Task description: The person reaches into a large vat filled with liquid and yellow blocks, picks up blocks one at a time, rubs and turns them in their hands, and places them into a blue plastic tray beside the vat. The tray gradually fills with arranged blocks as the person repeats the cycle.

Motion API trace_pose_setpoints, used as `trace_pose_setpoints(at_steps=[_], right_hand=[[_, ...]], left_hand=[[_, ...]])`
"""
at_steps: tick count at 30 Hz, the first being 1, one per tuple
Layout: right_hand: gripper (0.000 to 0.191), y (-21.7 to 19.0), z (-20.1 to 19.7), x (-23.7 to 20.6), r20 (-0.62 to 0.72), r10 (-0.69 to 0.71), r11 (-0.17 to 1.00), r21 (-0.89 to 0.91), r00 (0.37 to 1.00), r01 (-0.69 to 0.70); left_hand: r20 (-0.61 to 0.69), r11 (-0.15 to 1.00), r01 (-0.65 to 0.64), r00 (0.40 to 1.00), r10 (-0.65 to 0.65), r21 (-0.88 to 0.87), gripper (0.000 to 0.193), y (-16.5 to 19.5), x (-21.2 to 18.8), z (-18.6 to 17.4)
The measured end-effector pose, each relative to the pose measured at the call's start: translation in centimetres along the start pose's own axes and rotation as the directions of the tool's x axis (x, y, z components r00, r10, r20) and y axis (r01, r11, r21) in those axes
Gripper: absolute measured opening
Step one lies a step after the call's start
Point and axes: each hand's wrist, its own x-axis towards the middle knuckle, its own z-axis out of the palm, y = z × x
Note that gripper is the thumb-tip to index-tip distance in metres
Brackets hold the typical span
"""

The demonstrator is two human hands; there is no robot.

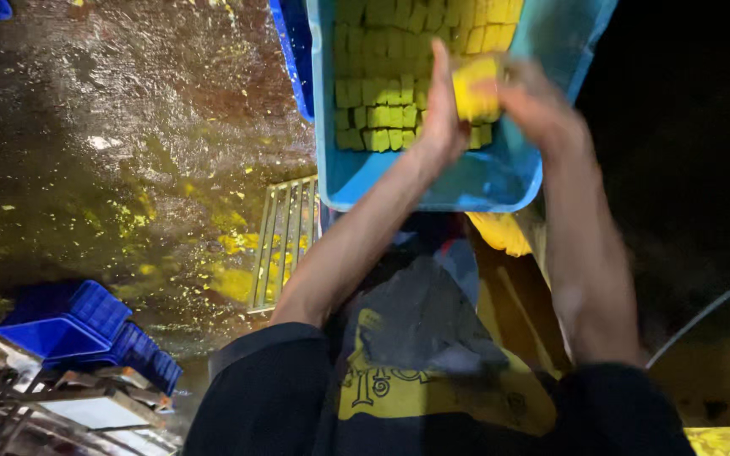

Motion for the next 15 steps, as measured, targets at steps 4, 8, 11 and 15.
trace_pose_setpoints(at_steps=[4, 8, 11, 15], right_hand=[[0.089, 1.1, 4.4, 8.8, -0.453, -0.097, 0.835, -0.522, 0.886, -0.176], [0.107, 3.7, 10.7, 9.8, -0.71, -0.268, 0.566, -0.663, 0.652, -0.49], [0.098, 4.8, 8.7, 8.5, -0.586, 0.045, 0.756, -0.51, 0.809, -0.411], [0.083, 3.8, 2.5, 5.8, -0.536, -0.011, 0.991, -0.117, 0.844, -0.061]], left_hand=[[-0.29, 0.898, -0.066, 0.934, 0.209, 0.435, 0.087, 4.4, 2.7, -3.9], [-0.219, 0.87, -0.14, 0.938, 0.27, 0.473, 0.078, 6.2, 1.6, -8.2], [-0.13, 0.454, -0.034, 0.937, 0.324, 0.89, 0.066, 5.8, 1.6, -9.6], [0.076, -0.4, 0.05, 0.953, 0.293, 0.915, 0.064, 4.5, 1.9, -7.7]])
